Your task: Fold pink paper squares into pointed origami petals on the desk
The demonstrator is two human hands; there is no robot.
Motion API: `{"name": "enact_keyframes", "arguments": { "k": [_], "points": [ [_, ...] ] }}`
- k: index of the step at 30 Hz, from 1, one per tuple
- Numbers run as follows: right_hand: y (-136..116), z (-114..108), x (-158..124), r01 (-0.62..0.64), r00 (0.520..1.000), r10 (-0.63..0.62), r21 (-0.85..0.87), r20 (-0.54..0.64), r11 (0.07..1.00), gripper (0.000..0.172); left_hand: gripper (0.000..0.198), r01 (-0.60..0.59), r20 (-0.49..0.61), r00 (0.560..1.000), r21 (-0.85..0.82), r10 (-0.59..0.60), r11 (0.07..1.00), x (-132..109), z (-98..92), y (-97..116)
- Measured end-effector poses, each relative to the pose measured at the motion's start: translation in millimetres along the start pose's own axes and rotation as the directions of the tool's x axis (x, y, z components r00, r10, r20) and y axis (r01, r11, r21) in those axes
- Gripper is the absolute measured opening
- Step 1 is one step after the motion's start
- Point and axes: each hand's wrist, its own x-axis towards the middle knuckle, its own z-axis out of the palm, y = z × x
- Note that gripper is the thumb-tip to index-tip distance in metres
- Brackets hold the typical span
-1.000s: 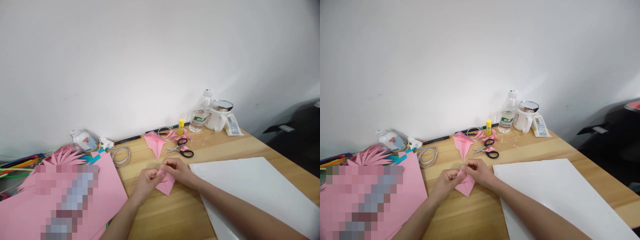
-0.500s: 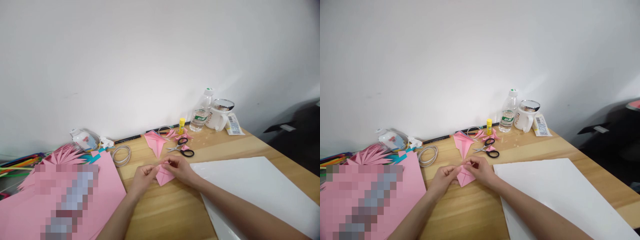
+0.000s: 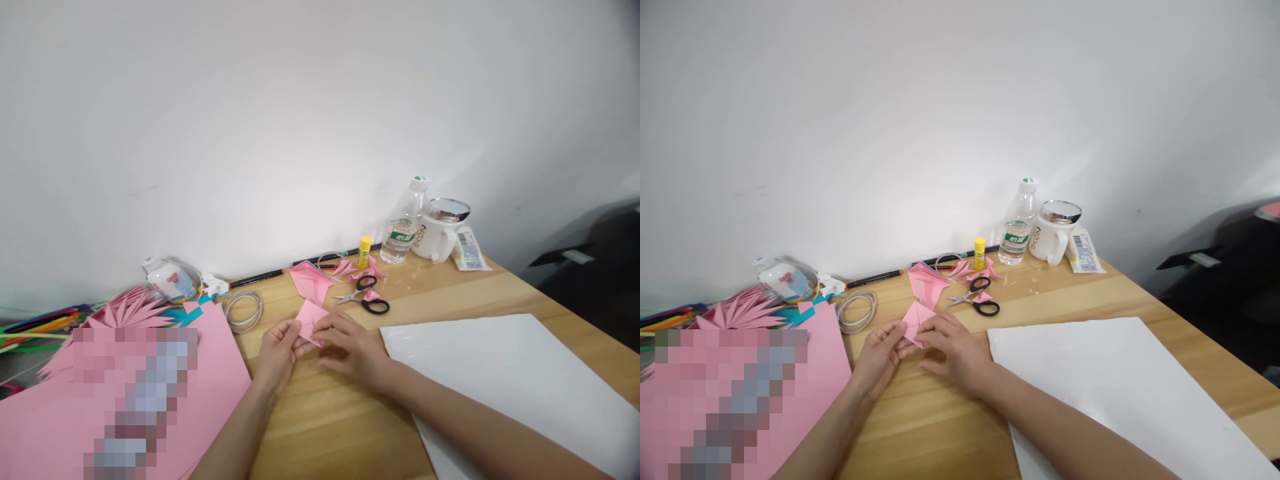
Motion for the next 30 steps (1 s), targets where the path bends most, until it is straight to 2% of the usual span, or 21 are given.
{"name": "enact_keyframes", "arguments": {
  "k": [6,12,16,19,22,25,30],
  "points": [
    [4.1,3.7,-0.4,-0.011,1.0,0.011,-0.014,-0.007,1.0,0.012,0.026,-0.003,-0.006,1.0,0.009,0.003,1.0,0.5,-0.3,-0.6],
    [3.1,2.5,-0.4,-0.137,0.99,0.138,0.031,-0.036,0.99,0.01,0.027,0.001,0.006,1.0,-0.02,-0.001,1.0,1.6,-0.9,-2.0],
    [2.4,1.8,-0.9,-0.178,0.983,0.178,-0.008,-0.044,0.984,0.015,0.03,0.012,0.025,1.0,-0.044,-0.011,0.999,1.5,-0.1,-2.8],
    [3.7,2.9,-2.6,-0.159,0.987,0.159,0.003,-0.026,0.987,0.027,0.035,0.003,0.031,1.0,-0.036,-0.002,0.999,0.7,1.1,-3.3],
    [6.4,5.3,-4.9,-0.162,0.987,0.162,0.005,-0.018,0.987,0.037,0.034,-0.005,0.083,0.997,-0.009,0.006,1.0,-0.3,2.2,-3.4],
    [9.3,7.6,-6.6,-0.166,0.986,0.166,0.007,-0.004,0.986,0.041,0.032,-0.023,0.136,0.991,0.044,0.017,0.999,-0.7,1.3,-4.2],
    [9.4,7.6,-5.9,-0.237,0.972,0.237,0.053,0.008,0.97,0.039,0.044,-0.078,0.248,0.968,0.148,0.039,0.986,1.3,-5.5,-8.6]
  ]
}}
